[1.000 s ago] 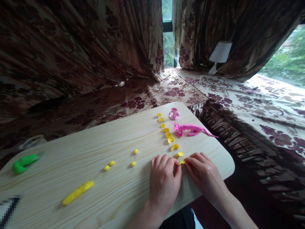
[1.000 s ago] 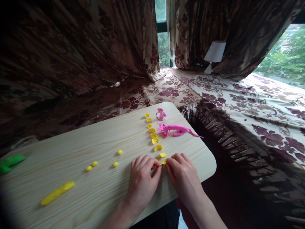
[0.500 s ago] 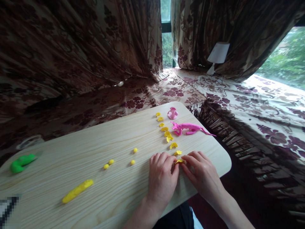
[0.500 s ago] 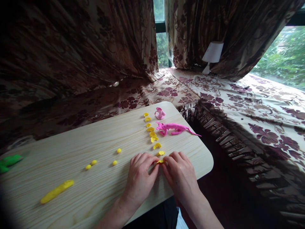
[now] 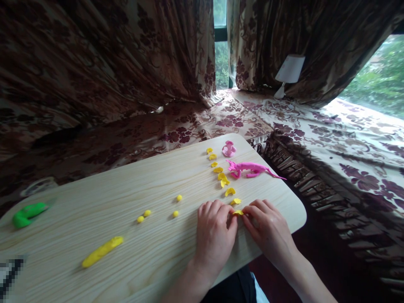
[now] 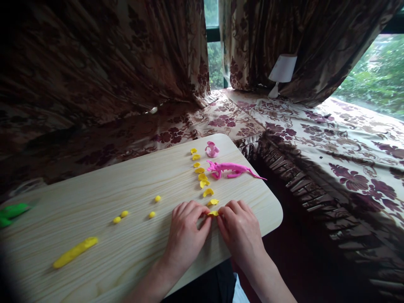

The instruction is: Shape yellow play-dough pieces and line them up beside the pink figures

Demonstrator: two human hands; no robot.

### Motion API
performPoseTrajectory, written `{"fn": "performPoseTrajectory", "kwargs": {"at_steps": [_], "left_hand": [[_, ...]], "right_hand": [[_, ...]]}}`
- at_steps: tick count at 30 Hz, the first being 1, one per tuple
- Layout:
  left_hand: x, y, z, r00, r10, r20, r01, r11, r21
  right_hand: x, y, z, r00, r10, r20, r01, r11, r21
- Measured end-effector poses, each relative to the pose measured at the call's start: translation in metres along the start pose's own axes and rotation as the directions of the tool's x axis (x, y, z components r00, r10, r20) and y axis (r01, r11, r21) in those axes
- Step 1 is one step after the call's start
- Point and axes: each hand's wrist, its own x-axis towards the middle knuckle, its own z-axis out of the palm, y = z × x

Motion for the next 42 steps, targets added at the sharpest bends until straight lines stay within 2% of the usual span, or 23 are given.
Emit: {"fn": "performPoseTrajectory", "kwargs": {"at_steps": [5,10,17,22,29,36,42], "left_hand": [[0.003,0.001,0.002,1.000,-0.017,0.001,0.017,0.999,0.032],[-0.002,-0.004,-0.003,1.000,0.005,-0.007,-0.005,0.999,-0.052],[-0.016,-0.005,-0.008,0.999,0.022,-0.024,-0.024,0.993,-0.116],[-0.022,-0.004,-0.010,0.995,0.101,0.001,-0.101,0.995,-0.023],[-0.021,0.002,-0.004,0.986,0.139,0.092,-0.153,0.974,0.168],[-0.028,0.002,-0.001,0.982,0.158,0.105,-0.175,0.968,0.181],[-0.025,0.005,0.000,0.978,0.179,0.110,-0.198,0.959,0.203]], "right_hand": [[0.002,-0.001,0.000,1.000,0.020,-0.017,-0.020,0.999,-0.043],[0.002,-0.002,-0.002,1.000,0.031,0.000,-0.031,0.998,-0.048],[-0.006,0.001,-0.006,0.999,0.009,-0.043,-0.010,1.000,-0.022],[-0.020,0.001,-0.007,1.000,-0.018,0.001,0.018,1.000,0.024],[-0.018,-0.005,-0.006,0.987,-0.088,0.132,0.107,0.984,-0.142],[-0.021,-0.002,-0.008,0.963,-0.123,0.241,0.194,0.934,-0.300],[-0.019,-0.009,-0.007,0.960,-0.087,0.268,0.191,0.899,-0.395]]}}
